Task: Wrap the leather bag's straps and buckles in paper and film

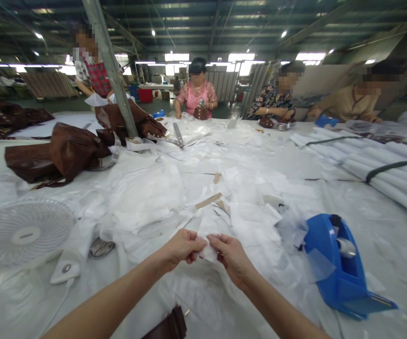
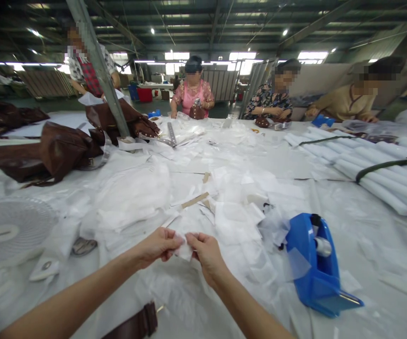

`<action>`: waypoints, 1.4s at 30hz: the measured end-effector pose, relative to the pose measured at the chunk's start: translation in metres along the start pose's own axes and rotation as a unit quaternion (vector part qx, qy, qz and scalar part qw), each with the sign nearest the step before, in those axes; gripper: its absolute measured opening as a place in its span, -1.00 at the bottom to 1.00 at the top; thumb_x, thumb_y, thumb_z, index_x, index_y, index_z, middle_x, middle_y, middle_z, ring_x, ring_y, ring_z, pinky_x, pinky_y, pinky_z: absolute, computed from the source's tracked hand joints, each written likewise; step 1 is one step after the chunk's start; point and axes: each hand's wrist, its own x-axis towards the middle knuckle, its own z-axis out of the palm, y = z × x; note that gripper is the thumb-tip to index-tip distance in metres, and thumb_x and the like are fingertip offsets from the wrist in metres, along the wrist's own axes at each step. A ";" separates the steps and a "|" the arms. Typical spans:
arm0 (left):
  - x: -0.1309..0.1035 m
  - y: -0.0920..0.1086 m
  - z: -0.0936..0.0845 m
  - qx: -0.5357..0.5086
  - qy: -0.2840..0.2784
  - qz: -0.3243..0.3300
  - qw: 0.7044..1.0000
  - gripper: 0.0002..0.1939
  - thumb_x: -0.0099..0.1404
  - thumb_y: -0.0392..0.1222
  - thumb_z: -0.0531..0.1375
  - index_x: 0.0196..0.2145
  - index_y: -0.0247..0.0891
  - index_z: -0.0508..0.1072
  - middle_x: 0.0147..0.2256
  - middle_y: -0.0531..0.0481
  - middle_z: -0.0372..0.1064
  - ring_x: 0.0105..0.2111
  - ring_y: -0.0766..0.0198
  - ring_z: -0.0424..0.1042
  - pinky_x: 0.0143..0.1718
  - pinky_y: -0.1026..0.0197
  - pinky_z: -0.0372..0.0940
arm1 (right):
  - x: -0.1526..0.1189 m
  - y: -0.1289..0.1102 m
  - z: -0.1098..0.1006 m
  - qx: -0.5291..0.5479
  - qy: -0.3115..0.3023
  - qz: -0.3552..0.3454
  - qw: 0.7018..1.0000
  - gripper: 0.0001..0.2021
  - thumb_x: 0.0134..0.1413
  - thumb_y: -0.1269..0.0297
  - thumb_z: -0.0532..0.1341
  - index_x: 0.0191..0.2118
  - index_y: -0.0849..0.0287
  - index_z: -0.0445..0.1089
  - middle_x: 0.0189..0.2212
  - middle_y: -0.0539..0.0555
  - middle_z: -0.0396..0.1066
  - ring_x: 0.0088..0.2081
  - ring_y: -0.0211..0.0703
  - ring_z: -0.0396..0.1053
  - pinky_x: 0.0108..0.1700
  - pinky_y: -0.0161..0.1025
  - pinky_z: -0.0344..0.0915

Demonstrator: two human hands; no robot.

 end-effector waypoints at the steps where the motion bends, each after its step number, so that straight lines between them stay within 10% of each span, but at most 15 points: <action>1: -0.005 0.001 0.002 0.013 0.004 0.005 1.000 -0.60 -0.02 0.10 0.28 -0.48 -0.32 0.35 -0.58 0.07 0.29 -0.68 0.47 0.15 -0.68 0.37 -0.01 | -0.003 -0.001 0.002 -0.001 0.012 -0.023 1.000 -0.63 -0.27 0.03 0.43 -0.48 0.25 0.43 -0.58 0.00 0.40 -0.53 -0.29 0.28 -0.46 -0.35 0.18; 11: -0.045 -0.007 0.038 0.132 0.069 0.103 0.983 -0.61 0.19 0.10 0.03 -0.61 -0.25 0.26 -0.70 0.16 0.03 -0.66 0.42 0.02 -0.61 0.30 -0.06 | -0.068 -0.002 0.019 0.078 0.054 0.028 0.995 -0.60 -0.23 -0.04 0.41 -0.51 0.23 0.39 -0.63 -0.06 0.29 -0.59 -0.38 0.18 -0.53 -0.38 0.12; 19: -0.084 -0.002 0.049 0.077 0.068 0.127 0.987 -0.72 0.00 -0.02 0.25 -0.58 -0.27 0.30 -0.63 0.12 0.20 -0.60 0.39 0.15 -0.53 0.32 0.05 | -0.109 0.003 0.029 0.138 0.028 0.029 0.990 -0.73 -0.18 0.09 0.40 -0.42 0.18 0.46 -0.45 -0.01 0.46 -0.43 -0.27 0.35 -0.37 -0.34 0.27; 28: -0.109 -0.012 0.058 0.184 0.052 0.140 0.972 -0.55 0.24 0.08 0.03 -0.64 -0.28 0.33 -0.68 0.06 0.23 -0.64 0.36 0.21 -0.56 0.31 0.09 | -0.132 0.024 0.036 0.201 0.051 0.047 0.977 -0.80 -0.17 0.17 0.40 -0.45 0.16 0.45 -0.48 -0.01 0.46 -0.43 -0.23 0.36 -0.38 -0.32 0.25; 36: -0.115 -0.021 0.025 0.448 0.116 0.070 0.884 -0.51 0.24 0.18 -0.01 -0.62 -0.24 0.33 -0.60 -0.01 0.26 -0.51 0.24 0.24 -0.47 0.25 0.03 | -0.135 0.046 0.018 0.244 0.098 0.053 0.963 -0.83 -0.21 0.28 0.42 -0.45 0.16 0.45 -0.45 -0.01 0.46 -0.38 -0.21 0.37 -0.31 -0.28 0.32; 42: -0.108 -0.036 0.006 0.479 0.009 -0.029 0.877 -0.57 0.03 0.15 0.21 -0.73 -0.25 0.33 -0.73 0.08 0.11 -0.66 0.32 0.11 -0.56 0.25 -0.06 | -0.134 0.061 0.011 0.273 0.149 0.047 0.949 -0.76 -0.30 0.32 0.47 -0.47 0.15 0.42 -0.50 -0.05 0.44 -0.45 -0.27 0.34 -0.41 -0.34 0.29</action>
